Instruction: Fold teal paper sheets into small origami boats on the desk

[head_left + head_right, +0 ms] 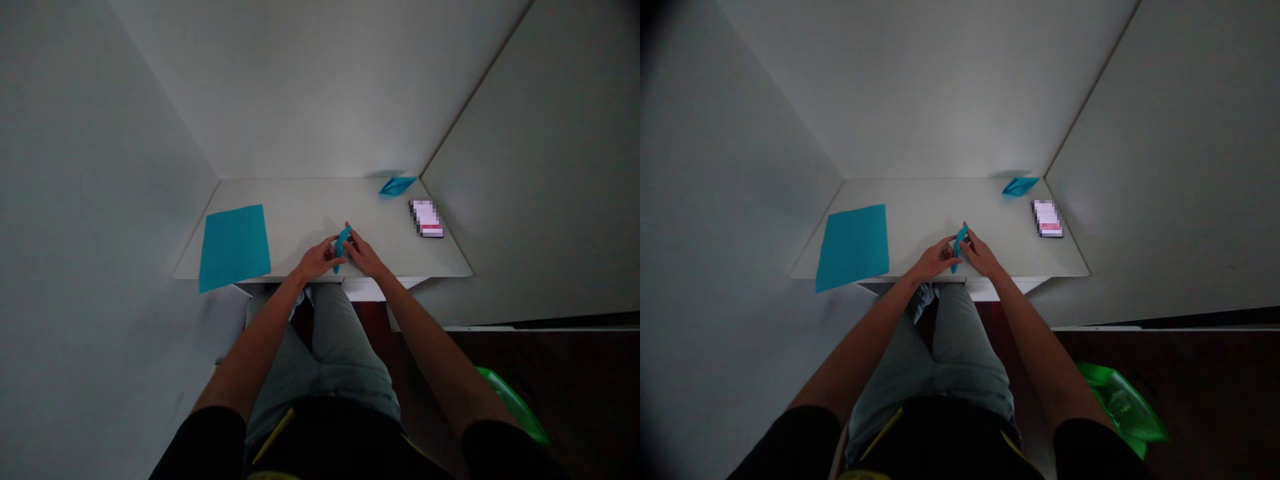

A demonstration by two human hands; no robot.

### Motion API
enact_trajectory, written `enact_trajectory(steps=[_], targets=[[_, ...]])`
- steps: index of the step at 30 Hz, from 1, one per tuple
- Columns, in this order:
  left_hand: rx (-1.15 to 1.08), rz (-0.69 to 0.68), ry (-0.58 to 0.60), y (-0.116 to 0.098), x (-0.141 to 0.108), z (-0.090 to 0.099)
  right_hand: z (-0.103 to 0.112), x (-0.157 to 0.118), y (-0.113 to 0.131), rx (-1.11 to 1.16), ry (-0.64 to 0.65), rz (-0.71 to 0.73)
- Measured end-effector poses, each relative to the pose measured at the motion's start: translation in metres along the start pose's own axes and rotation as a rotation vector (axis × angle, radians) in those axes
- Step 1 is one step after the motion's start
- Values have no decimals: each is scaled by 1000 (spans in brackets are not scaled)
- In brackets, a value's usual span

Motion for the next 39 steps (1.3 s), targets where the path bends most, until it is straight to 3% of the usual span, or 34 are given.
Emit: enact_trajectory(steps=[18, 39], targets=[[-186, -51, 114, 6, 7, -2, 2, 0, -2, 40, -19, 1], [-154, -2, 37, 8, 6, -1, 1, 3, -8, 36, -12, 2]])
Point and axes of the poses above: each hand's wrist, its own x-axis towards the middle knuckle, its own z-axis out of the back of the hand, y = z × x, the point moved 10 cm from there along x, towards the middle knuckle, and after that the axes turned 13 degrees about x, right-handed, at the moved point
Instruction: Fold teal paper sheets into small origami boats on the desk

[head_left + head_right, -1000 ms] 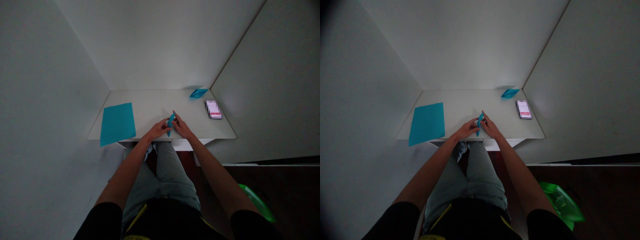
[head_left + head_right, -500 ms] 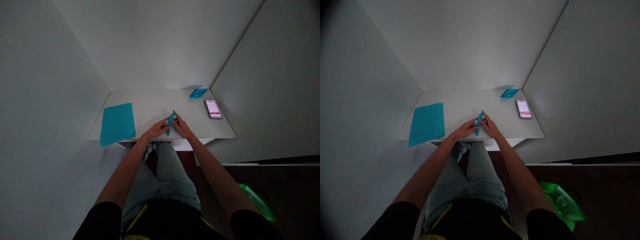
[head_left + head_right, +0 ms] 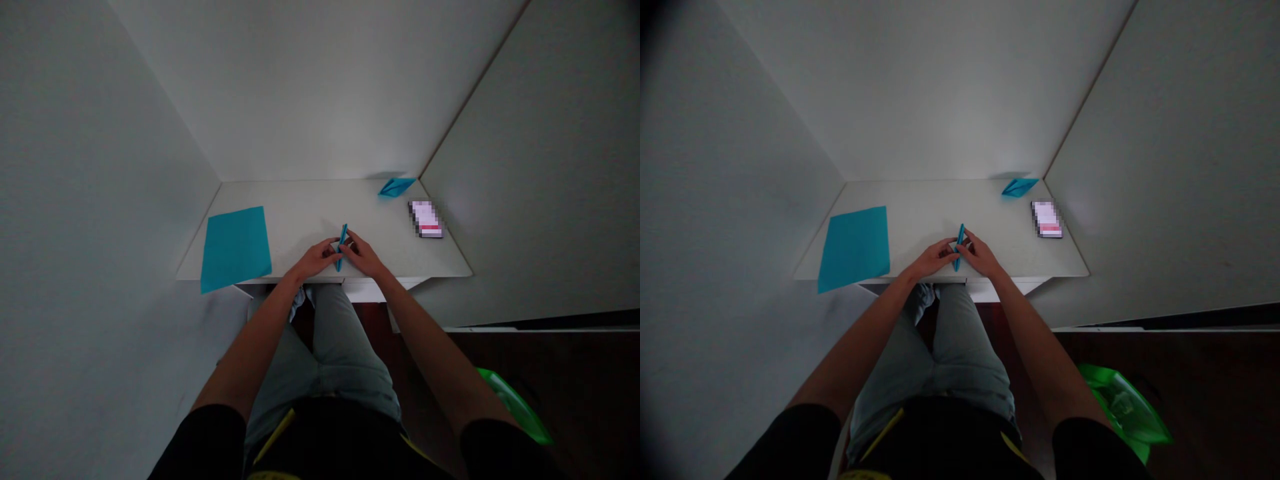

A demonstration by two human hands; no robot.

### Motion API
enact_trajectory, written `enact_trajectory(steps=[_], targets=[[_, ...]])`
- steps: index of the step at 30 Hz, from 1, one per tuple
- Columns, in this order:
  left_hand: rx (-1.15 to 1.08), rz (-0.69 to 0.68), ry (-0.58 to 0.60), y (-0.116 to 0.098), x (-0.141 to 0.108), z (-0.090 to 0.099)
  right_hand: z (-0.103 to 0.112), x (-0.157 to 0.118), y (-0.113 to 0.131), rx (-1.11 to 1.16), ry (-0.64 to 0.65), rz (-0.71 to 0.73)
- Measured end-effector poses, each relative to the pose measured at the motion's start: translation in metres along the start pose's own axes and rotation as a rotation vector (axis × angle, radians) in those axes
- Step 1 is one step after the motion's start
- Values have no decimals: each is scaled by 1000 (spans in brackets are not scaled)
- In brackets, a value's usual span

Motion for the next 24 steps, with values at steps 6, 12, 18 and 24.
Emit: enact_trajectory(steps=[6, 12, 18, 24], targets=[[23, 4, -47, -1, 0, 10, 4, -2, -2, -3, -21, -7], [85, 32, -180, -4, -4, 19, 7, -3, 4, -48, -65, 60], [25, 78, -223, -2, -7, 21, 12, -3, 3, -27, -109, -17], [-126, 115, -247, 6, -6, 22, 24, -5, -12, 109, -194, -130]])
Point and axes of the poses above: each hand's wrist, its own x-axis towards the middle knuckle, its own z-axis out of the back of the hand, y = z × x, the point moved 10 cm from there along x, towards the middle knuckle, and after that the axes turned 13 degrees about x, right-handed, at the moved point
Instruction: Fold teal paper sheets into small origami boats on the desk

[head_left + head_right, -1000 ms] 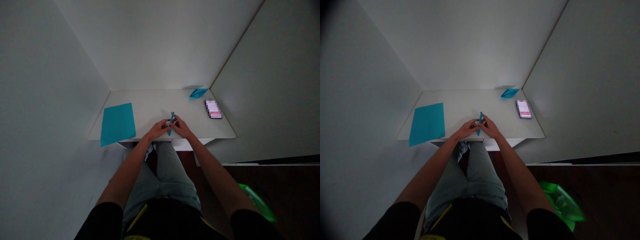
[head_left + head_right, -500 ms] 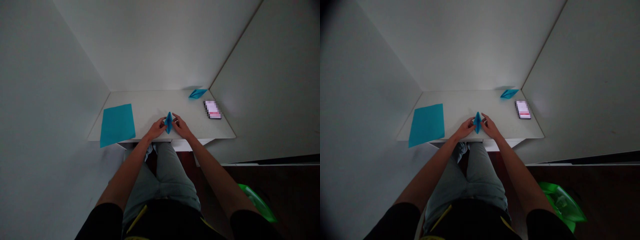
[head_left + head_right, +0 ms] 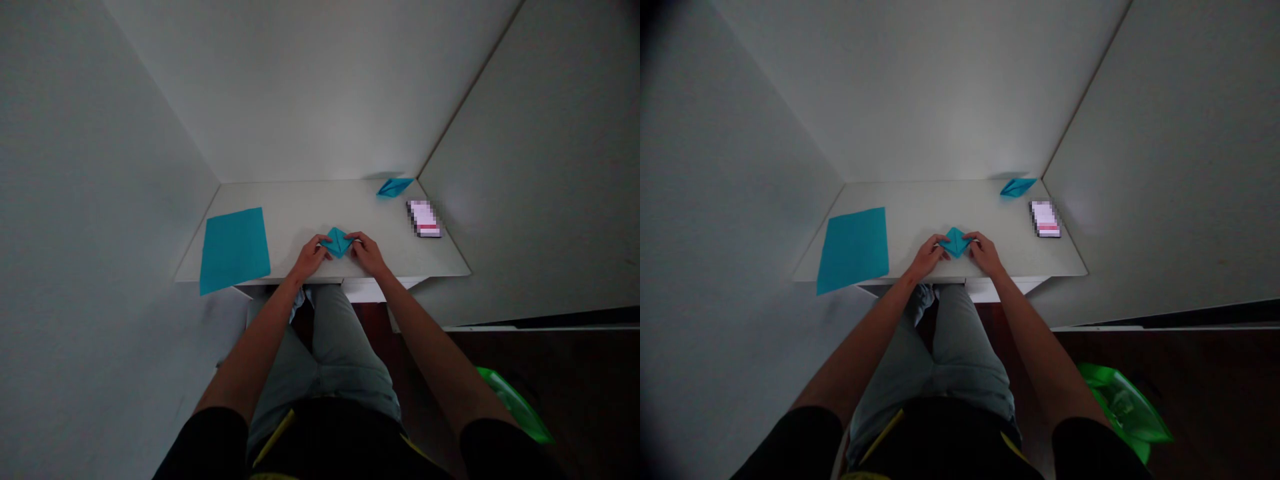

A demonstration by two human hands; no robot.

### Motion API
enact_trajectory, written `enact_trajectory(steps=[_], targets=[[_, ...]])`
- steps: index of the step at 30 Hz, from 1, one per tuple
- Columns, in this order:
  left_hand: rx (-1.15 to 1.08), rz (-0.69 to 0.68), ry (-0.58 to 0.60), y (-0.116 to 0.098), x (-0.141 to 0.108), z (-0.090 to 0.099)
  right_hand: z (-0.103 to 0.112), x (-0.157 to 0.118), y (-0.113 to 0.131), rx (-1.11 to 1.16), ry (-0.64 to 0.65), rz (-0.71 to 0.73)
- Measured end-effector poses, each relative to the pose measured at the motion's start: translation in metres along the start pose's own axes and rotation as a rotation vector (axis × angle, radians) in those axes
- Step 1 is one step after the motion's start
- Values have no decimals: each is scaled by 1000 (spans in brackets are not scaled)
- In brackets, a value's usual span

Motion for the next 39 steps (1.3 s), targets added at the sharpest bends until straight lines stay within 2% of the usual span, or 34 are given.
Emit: enact_trajectory(steps=[9, 16, 22, 25, 30, 34, 39], targets=[[-43, -46, -35, 7, 4, 1, 1, 5, -7, 51, -10, 55], [16, -17, -50, 8, 6, 3, 6, 6, -7, 4, -41, 49], [-64, -25, -126, 5, 5, 10, 13, 4, -5, 68, -89, 41], [-116, 13, -173, 11, 5, 16, 17, 6, -7, 146, -119, 16], [-197, 64, -260, 22, 7, 25, 22, 9, -8, 187, -149, 55], [-269, 109, -262, 28, 8, 23, 20, 11, -15, 213, -136, 26], [-251, 76, -253, 19, 4, 25, 18, 10, -13, 243, -139, 15]])
Point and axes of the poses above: each hand's wrist, its own x-axis towards the middle knuckle, its own z-axis out of the back of the hand, y = z × x, the point moved 10 cm from there along x, towards the middle knuckle, and after that the axes turned 13 degrees about x, right-handed, at the moved point
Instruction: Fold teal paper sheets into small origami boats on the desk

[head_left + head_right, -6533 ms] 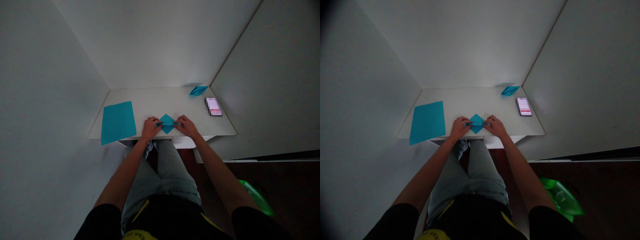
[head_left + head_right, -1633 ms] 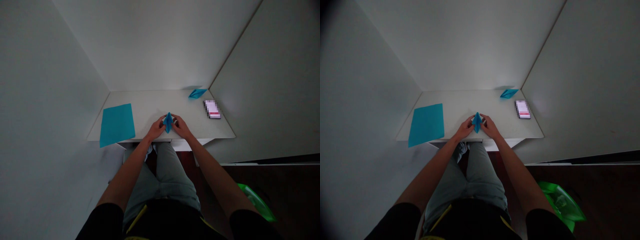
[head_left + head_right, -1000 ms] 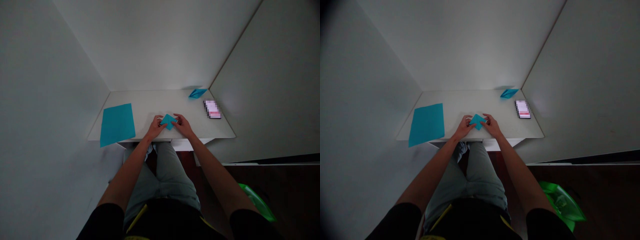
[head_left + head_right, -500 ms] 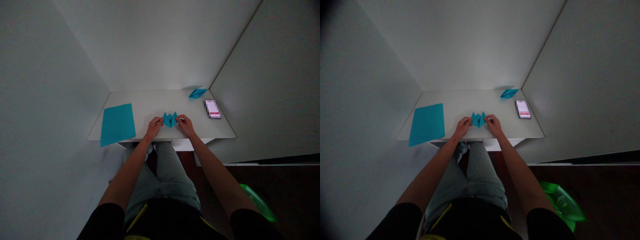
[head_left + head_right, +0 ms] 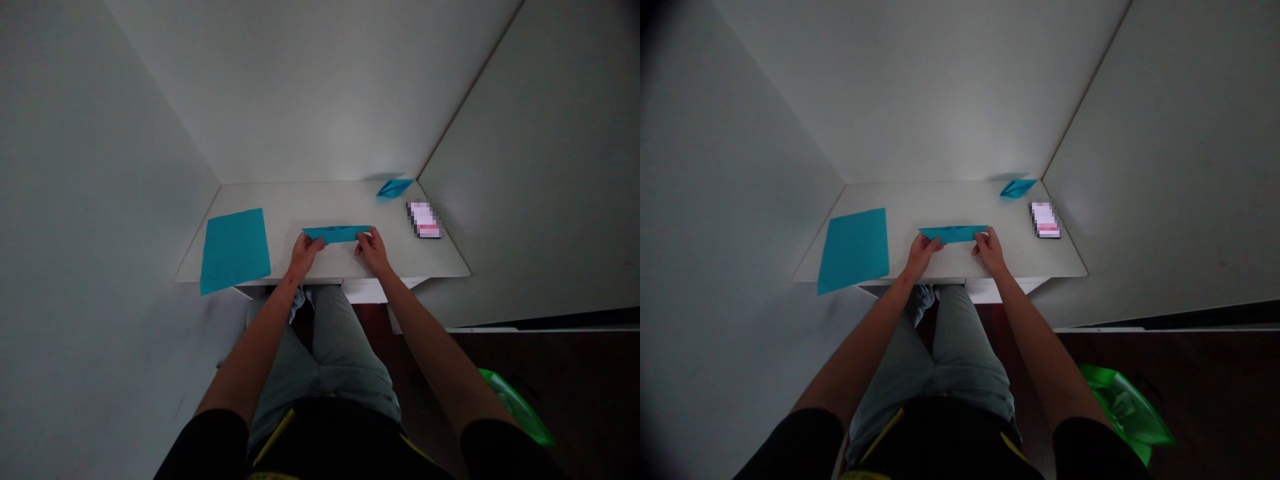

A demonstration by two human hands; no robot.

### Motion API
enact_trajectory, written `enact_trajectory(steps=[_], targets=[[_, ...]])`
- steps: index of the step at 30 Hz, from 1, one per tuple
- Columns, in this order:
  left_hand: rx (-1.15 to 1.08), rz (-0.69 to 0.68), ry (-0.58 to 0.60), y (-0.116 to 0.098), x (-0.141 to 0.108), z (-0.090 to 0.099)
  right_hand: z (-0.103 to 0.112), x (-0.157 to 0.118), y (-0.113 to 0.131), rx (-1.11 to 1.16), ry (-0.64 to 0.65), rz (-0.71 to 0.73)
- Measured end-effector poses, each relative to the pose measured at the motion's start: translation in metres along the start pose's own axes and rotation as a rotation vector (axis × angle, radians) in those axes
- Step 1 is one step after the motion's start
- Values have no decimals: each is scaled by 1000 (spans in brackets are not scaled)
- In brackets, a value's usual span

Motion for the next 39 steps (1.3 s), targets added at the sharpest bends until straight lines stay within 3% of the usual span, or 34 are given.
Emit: enact_trajectory(steps=[7, 10, 15, 22, 32, 36, 39], targets=[[216, -33, 37, -10, -6, 4, -12, -8, 3, 29, 97, -49], [166, -1, 12, -4, -3, 6, -8, -7, 5, 11, 65, -32], [-43, 108, -131, 12, 0, 15, -1, -4, 11, -35, -14, 18], [-126, 36, -67, -6, -5, 9, 10, -16, 26, -106, -82, 65], [16, 47, 52, 0, -4, -1, 8, -69, 55, -481, 288, 151], [30, 0, 101, -7, -6, -4, -4, -90, 63, -617, 500, 176], [-31, -42, 60, -14, -8, 0, 2, -92, 68, -635, 486, 158]])
Point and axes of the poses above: each hand's wrist, its own x-axis towards the middle knuckle, its own z-axis out of the back of the hand, y = z × x, the point moved 10 cm from there along x, towards the middle knuckle, and after that the axes turned 13 degrees about x, right-handed, at the moved point
